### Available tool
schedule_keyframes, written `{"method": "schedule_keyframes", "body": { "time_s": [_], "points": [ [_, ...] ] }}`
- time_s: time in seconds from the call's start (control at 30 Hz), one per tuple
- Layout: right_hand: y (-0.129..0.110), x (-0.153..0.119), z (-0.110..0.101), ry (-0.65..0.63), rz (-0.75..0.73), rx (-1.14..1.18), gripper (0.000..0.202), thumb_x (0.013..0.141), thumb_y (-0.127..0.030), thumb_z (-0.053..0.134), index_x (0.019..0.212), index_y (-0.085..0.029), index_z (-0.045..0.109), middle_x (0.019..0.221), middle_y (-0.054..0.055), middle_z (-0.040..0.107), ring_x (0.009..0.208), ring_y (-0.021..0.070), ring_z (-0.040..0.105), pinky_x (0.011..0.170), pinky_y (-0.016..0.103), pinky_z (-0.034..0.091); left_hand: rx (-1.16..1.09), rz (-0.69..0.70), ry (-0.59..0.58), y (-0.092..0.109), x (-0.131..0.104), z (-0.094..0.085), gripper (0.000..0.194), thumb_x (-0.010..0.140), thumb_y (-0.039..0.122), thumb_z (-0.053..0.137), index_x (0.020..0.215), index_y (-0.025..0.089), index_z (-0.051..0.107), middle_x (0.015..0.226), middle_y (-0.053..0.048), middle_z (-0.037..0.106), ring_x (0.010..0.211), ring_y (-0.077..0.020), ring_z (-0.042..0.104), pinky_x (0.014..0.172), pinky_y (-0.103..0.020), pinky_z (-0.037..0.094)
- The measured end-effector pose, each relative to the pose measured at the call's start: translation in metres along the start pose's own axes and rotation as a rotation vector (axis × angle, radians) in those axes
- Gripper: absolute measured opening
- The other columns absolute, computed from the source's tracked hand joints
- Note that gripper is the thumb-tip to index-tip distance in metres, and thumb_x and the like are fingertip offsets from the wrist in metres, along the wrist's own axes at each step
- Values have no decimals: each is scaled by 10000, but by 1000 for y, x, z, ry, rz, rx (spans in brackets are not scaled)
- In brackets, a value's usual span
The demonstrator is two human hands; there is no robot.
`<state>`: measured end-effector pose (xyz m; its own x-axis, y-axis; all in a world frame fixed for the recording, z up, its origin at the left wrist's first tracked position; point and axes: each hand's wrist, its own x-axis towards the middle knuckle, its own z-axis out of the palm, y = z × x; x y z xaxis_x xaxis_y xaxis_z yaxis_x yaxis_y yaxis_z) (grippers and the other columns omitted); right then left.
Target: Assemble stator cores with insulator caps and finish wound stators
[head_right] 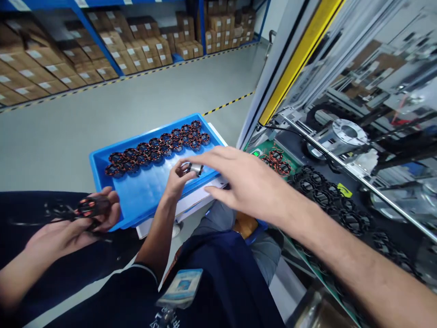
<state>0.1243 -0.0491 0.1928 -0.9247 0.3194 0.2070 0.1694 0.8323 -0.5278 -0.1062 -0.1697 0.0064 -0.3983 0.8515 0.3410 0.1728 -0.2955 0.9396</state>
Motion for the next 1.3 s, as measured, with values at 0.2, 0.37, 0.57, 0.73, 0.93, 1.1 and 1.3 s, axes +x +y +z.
{"method": "schedule_keyframes", "body": {
  "time_s": [0.2, 0.37, 0.57, 0.73, 0.93, 1.1, 1.3],
  "points": [
    [21, -78, -31, 84, 82, -31, 850, 991, -613, 1004, 1731, -317, 707, 1707, 187, 732, 1589, 414, 719, 1317, 661, 637, -579, -276, -485, 11, 27, 104, 952, 577, 776, 1081, 1327, 238, 846, 1163, -120, 911, 1095, -362, 902, 944, -443, 699],
    [-5, -127, -55, 246, 128, 35, 514, 974, -551, 1044, 1408, -322, 890, 1522, 97, 873, 1401, 326, 848, 1257, 526, 679, -920, -436, -826, 60, 28, 163, 822, 691, 694, 1057, 1319, 199, 869, 1181, -165, 922, 1199, -450, 896, 1006, -521, 725],
    [-29, -175, -58, 461, 322, -60, 539, 897, -542, 1104, 1368, -363, 911, 1382, 40, 921, 1278, 329, 880, 1138, 515, 709, -1059, -646, -962, 80, 13, 214, 776, 714, 780, 990, 1198, 189, 855, 1036, -138, 918, 1011, -409, 914, 890, -493, 749],
    [-39, -194, -43, 631, 423, -137, 461, 928, -469, 1061, 1340, -342, 897, 1204, 29, 925, 1009, 288, 867, 933, 496, 713, -1184, -877, -1019, 69, -9, 237, 952, 651, 885, 928, 1305, 199, 823, 1101, -162, 932, 841, -355, 883, 686, -407, 674],
    [-43, -205, -40, 665, 432, -170, 456, 922, -454, 1085, 1321, -394, 871, 1165, 4, 920, 986, 301, 842, 993, 542, 717, -1234, -964, -1091, 65, -15, 252, 975, 554, 877, 987, 1218, 178, 843, 1009, -162, 925, 772, -312, 839, 676, -374, 638],
    [-35, -212, -39, 687, 393, -229, 355, 980, -453, 1026, 1281, -340, 876, 1104, 13, 913, 960, 290, 842, 921, 548, 699, -1175, -1014, -1046, 77, -14, 253, 880, 601, 824, 1009, 1127, 141, 836, 988, -156, 917, 810, -283, 857, 727, -348, 695],
    [-29, -222, -40, 692, 499, -173, 348, 973, -422, 1016, 1289, -343, 894, 1142, 39, 911, 934, 315, 837, 924, 580, 699, -1127, -1086, -1073, 82, -19, 257, 876, 706, 804, 991, 1212, 106, 837, 1069, -177, 908, 879, -298, 863, 725, -375, 731]
  ]
}}
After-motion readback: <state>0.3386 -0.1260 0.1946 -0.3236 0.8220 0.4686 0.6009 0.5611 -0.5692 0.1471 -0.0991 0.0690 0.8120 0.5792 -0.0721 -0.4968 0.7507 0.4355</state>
